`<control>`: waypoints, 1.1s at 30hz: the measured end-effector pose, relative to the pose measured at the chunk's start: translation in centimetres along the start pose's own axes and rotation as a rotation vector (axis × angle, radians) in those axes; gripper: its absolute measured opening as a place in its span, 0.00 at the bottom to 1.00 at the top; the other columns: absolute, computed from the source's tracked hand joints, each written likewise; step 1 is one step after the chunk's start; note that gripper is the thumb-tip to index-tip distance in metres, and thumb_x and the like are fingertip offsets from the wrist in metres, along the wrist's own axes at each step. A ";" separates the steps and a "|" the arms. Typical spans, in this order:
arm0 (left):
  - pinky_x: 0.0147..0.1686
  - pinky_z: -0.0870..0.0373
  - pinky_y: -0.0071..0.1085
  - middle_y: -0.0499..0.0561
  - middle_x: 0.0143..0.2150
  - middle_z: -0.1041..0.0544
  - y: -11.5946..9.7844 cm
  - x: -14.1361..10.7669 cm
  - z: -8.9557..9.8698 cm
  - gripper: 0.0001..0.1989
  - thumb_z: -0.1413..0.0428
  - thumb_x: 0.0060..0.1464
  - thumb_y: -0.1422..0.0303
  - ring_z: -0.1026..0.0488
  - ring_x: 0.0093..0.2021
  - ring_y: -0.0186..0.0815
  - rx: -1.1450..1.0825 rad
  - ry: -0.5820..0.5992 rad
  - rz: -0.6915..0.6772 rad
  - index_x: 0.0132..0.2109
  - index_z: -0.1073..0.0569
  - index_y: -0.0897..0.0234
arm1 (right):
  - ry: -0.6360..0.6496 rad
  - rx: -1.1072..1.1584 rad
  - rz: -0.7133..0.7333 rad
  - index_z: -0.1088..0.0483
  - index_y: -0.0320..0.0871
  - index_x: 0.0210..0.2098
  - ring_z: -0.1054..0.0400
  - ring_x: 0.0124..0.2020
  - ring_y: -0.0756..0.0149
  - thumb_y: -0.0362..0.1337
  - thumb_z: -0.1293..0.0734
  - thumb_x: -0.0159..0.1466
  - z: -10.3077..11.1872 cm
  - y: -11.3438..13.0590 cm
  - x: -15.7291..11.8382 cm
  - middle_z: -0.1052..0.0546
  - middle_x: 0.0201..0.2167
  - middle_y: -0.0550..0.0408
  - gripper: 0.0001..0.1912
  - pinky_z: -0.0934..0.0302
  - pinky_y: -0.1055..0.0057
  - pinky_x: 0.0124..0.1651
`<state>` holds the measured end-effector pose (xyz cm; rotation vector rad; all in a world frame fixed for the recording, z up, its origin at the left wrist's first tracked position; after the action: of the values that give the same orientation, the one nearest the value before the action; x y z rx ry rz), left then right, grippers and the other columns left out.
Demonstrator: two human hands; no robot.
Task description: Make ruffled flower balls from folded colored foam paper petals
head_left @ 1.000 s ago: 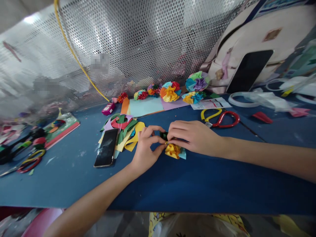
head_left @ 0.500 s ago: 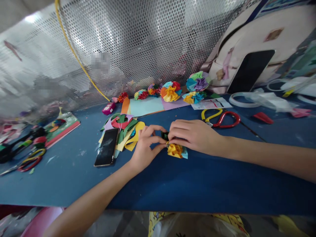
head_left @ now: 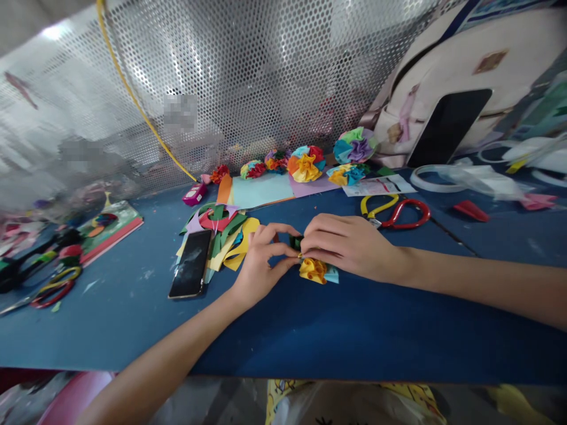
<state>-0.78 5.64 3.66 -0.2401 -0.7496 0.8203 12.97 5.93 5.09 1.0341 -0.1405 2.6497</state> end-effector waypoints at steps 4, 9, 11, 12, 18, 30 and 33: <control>0.49 0.35 0.44 0.53 0.55 0.22 -0.1 0.2 0.0 0.08 0.41 0.66 0.68 0.28 0.48 0.42 0.009 0.044 -0.008 0.36 0.20 0.59 | -0.039 -0.001 0.016 0.27 0.44 0.42 0.28 0.36 0.68 0.36 0.39 0.77 0.3 0.1 -0.1 0.23 0.37 0.54 0.11 0.36 0.70 0.38; 0.49 0.36 0.42 0.53 0.55 0.22 -0.2 0.3 -0.1 0.09 0.43 0.68 0.70 0.29 0.47 0.41 0.041 0.082 -0.017 0.38 0.19 0.59 | -0.034 -0.009 0.018 0.26 0.44 0.42 0.28 0.36 0.67 0.36 0.40 0.77 0.3 0.0 -0.1 0.22 0.37 0.54 0.11 0.36 0.69 0.38; 0.48 0.36 0.41 0.53 0.55 0.22 -0.2 0.3 -0.1 0.09 0.43 0.68 0.70 0.29 0.47 0.41 0.045 0.089 -0.016 0.39 0.19 0.58 | -0.027 -0.009 0.017 0.26 0.44 0.41 0.28 0.36 0.67 0.36 0.40 0.77 0.2 -0.1 -0.2 0.22 0.37 0.54 0.12 0.36 0.68 0.38; 0.48 0.36 0.42 0.53 0.55 0.22 -0.2 0.3 -0.1 0.09 0.43 0.68 0.70 0.29 0.47 0.41 0.048 0.090 -0.016 0.39 0.19 0.58 | -0.023 -0.007 0.013 0.26 0.44 0.41 0.28 0.37 0.66 0.37 0.40 0.77 0.2 -0.1 -0.2 0.22 0.37 0.54 0.12 0.36 0.68 0.38; 0.46 0.38 0.42 0.52 0.54 0.21 -0.7 0.0 -0.2 0.09 0.44 0.67 0.74 0.30 0.46 0.41 0.103 0.055 -0.043 0.39 0.20 0.59 | 0.010 0.024 -0.036 0.26 0.43 0.40 0.29 0.36 0.66 0.39 0.41 0.77 -0.1 -0.3 -0.1 0.23 0.36 0.53 0.14 0.37 0.68 0.37; 0.45 0.39 0.43 0.53 0.53 0.21 -1.9 -0.2 0.4 0.04 0.36 0.57 0.74 0.30 0.44 0.41 0.121 -0.022 -0.079 0.38 0.21 0.60 | 0.027 0.035 -0.088 0.30 0.43 0.41 0.28 0.40 0.64 0.39 0.38 0.76 -0.3 -0.2 0.2 0.23 0.39 0.53 0.09 0.37 0.68 0.37; 0.45 0.39 0.41 0.51 0.49 0.21 -1.7 -0.3 0.1 0.06 0.35 0.57 0.76 0.29 0.44 0.40 0.135 -0.062 -0.054 0.35 0.22 0.61 | 0.058 0.049 -0.079 0.30 0.43 0.39 0.29 0.38 0.64 0.37 0.38 0.75 -0.5 0.0 0.3 0.24 0.36 0.54 0.09 0.38 0.68 0.37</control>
<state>-0.04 4.25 4.38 -0.0738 -0.7527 0.8268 12.47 6.14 4.88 0.9568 -0.0225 2.6204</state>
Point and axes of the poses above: each hand's wrist, its own x-axis towards the middle knuckle, its own z-axis out of the back of the hand, y = z × x, the point moved 8 cm from there along x, towards the middle knuckle
